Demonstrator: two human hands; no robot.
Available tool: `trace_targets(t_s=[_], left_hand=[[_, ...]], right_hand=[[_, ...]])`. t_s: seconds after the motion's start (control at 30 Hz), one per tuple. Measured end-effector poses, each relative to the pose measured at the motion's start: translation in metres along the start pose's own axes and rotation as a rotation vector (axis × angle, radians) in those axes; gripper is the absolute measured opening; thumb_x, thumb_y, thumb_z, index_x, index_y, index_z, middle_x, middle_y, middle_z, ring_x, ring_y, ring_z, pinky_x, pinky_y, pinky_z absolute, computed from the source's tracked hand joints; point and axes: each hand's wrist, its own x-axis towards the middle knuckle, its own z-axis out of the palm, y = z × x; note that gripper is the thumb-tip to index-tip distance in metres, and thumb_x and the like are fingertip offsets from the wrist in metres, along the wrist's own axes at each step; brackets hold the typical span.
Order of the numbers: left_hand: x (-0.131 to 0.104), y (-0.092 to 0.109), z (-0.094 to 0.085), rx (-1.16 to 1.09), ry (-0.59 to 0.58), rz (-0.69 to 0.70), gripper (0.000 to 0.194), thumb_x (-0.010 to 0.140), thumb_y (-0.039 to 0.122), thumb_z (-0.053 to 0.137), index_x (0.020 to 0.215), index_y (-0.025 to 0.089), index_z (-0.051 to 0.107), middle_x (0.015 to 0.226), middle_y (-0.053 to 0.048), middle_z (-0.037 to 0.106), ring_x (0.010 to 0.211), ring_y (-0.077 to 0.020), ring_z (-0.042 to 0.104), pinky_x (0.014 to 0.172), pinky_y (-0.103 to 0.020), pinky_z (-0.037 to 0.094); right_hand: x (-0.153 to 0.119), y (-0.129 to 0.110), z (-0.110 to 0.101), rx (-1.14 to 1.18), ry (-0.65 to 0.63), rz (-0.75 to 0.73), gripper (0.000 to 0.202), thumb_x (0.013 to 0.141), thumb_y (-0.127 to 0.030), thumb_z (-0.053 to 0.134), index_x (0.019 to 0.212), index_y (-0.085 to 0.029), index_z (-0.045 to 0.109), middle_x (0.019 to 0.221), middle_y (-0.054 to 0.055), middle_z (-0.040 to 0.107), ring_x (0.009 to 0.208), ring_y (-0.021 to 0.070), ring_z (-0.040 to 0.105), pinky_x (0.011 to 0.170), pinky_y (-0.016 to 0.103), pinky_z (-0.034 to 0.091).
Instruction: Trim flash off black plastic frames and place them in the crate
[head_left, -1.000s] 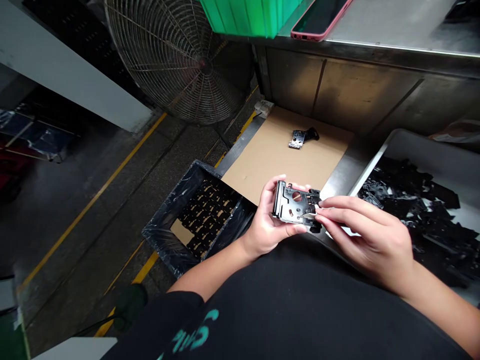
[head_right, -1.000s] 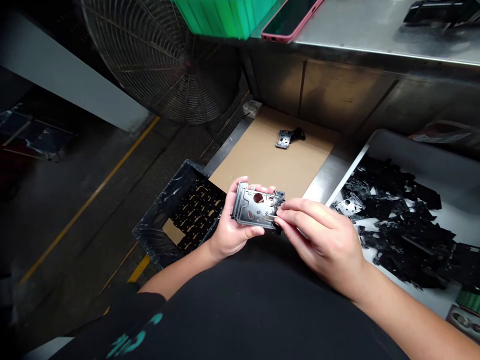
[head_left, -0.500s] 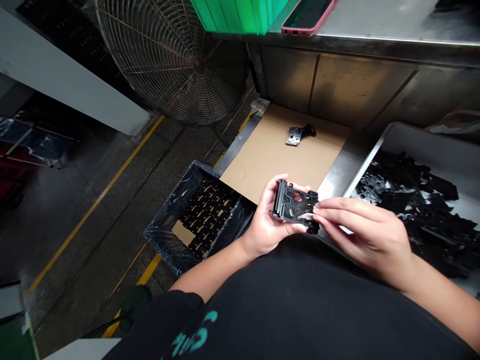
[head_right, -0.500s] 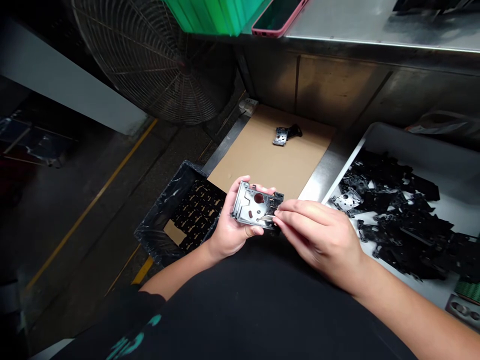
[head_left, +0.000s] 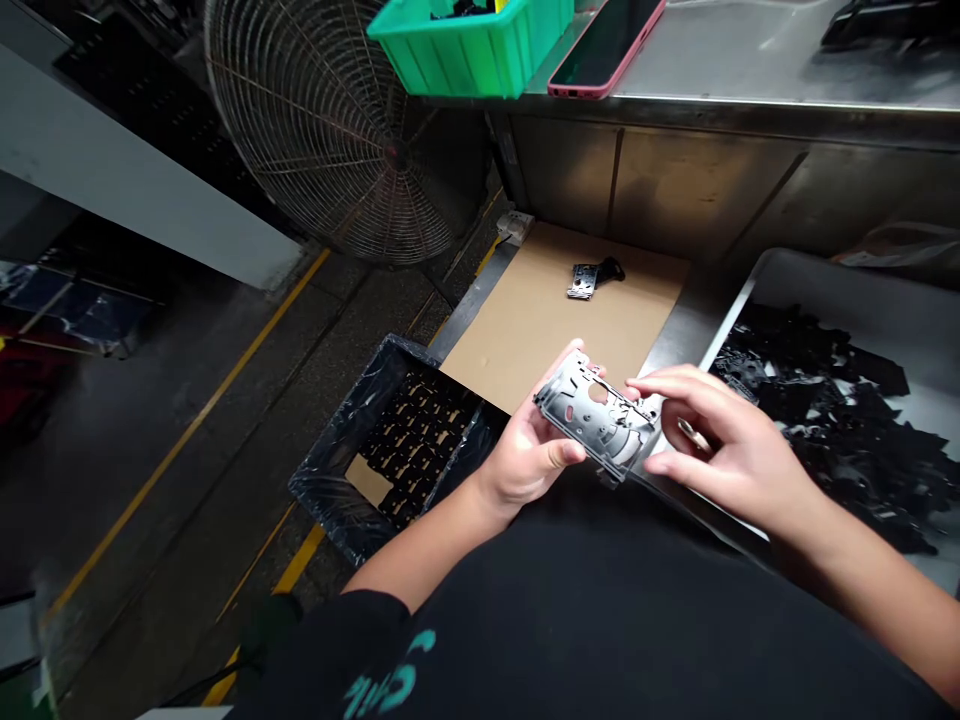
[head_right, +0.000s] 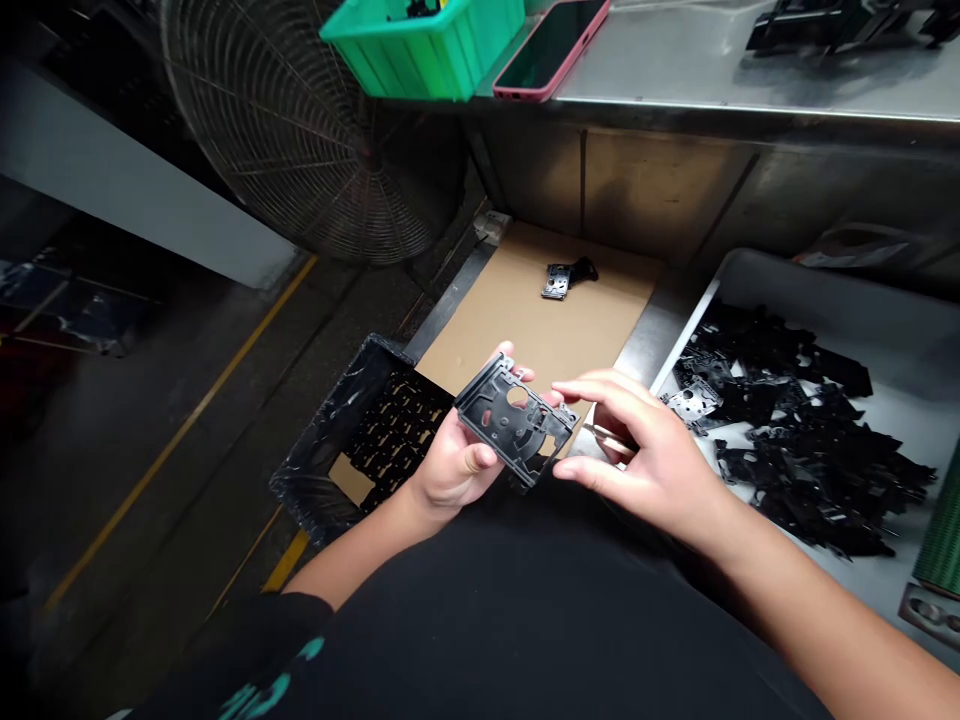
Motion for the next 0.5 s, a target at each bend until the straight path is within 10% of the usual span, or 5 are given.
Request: trace_targets(t_s=[0.4, 0.5], left_hand=[[0.01, 0.011, -0.004, 0.083, -0.105, -0.05, 0.079, 0.089, 0.051, 0.08, 0.157, 0.03, 0.044, 0.155, -0.014, 0.061, 0.148, -0.0343, 0.055, 0.126, -0.055, 0.042], [0.008, 0.014, -0.01, 0.203, -0.171, -0.027, 0.115, 0.068, 0.064, 0.093, 0.163, 0.03, 0.037, 0.165, -0.016, 0.049, 0.153, -0.0398, 0.049, 0.128, -0.059, 0.039]], right_hand=[[-0.011, 0.001, 0.018, 0.125, 0.249, -0.021, 0.031, 0.083, -0.027, 0.092, 0.108, -0.026, 0.074, 0.098, 0.002, 0.069, 0.058, 0.01, 0.049, 0.052, 0.029, 0.042], [-0.013, -0.003, 0.018, 0.143, 0.258, -0.05, 0.032, 0.08, -0.023, 0.093, 0.106, -0.027, 0.075, 0.095, 0.001, 0.07, 0.06, 0.0115, 0.052, 0.052, 0.031, 0.042]])
